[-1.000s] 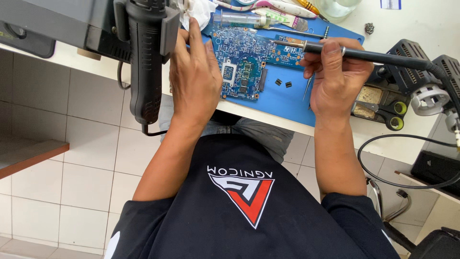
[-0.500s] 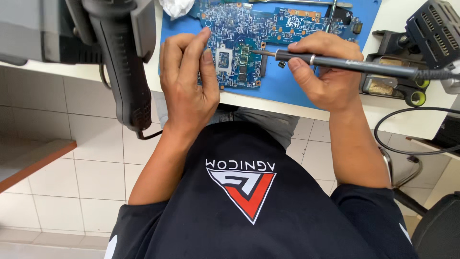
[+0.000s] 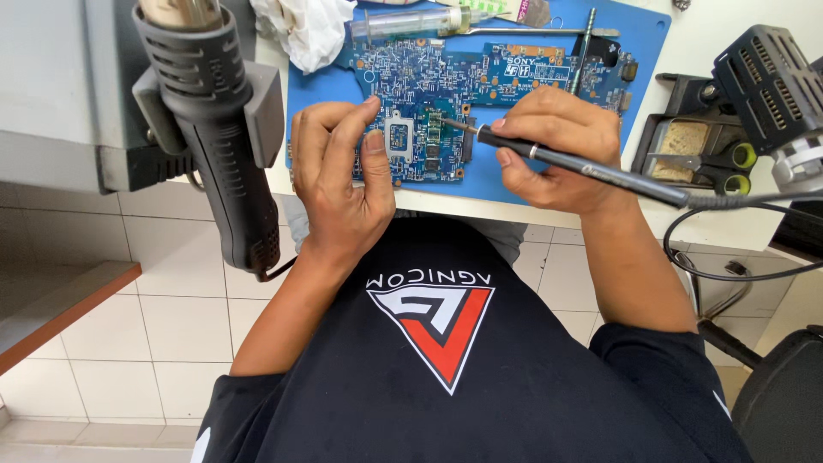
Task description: The person applies flux to a circuit board, cleans the soldering iron tip with a tissue, and then solders a small component onto the board using a soldering iron and solder wire. The person continues to solder multiple points on the board.
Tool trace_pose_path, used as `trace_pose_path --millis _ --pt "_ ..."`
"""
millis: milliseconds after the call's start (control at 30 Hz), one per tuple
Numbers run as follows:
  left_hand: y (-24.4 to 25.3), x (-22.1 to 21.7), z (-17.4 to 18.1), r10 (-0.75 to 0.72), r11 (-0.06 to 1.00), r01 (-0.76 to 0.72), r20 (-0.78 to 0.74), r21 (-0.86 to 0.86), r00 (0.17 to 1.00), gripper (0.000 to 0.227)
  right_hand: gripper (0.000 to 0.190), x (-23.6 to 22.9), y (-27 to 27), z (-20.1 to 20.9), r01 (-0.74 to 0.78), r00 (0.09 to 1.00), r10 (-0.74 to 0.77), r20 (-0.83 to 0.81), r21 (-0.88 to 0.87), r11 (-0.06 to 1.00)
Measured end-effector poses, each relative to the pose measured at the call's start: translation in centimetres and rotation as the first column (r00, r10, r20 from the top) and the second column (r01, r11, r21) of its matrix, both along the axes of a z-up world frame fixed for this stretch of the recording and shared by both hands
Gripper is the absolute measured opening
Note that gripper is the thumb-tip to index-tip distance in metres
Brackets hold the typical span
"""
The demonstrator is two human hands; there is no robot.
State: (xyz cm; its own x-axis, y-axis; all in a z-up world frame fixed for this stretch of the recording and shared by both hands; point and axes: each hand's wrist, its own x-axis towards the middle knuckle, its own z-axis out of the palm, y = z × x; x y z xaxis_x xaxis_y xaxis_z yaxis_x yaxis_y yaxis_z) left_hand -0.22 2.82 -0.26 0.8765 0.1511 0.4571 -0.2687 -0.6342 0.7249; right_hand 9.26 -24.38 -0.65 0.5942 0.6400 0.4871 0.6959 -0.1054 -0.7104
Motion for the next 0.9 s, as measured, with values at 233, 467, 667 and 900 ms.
trace_pose_path --millis 233,467,667,900 --pt "0.8 1.0 -1.6 -0.036 0.992 0.047 0.093 -0.113 0.995 0.026 0.010 0.3 1.0 -1.2 0.020 0.998 -0.009 -0.057 0.186 0.982" --pt "0.5 1.1 -1.7 -0.037 0.990 0.053 0.128 -0.127 0.991 0.025 0.009 0.5 1.0 -1.7 -0.003 0.998 0.017 -0.068 0.206 0.979" --pt "0.4 1.2 -1.7 -0.038 0.990 0.053 0.117 -0.134 0.992 0.025 0.009 0.6 0.9 -1.8 -0.016 0.996 0.032 -0.078 0.198 0.980" --pt "0.3 1.3 -1.9 -0.038 0.989 0.055 0.123 -0.137 0.992 0.026 0.009 0.4 1.2 -1.2 -0.005 0.993 0.028 -0.117 0.189 0.982"
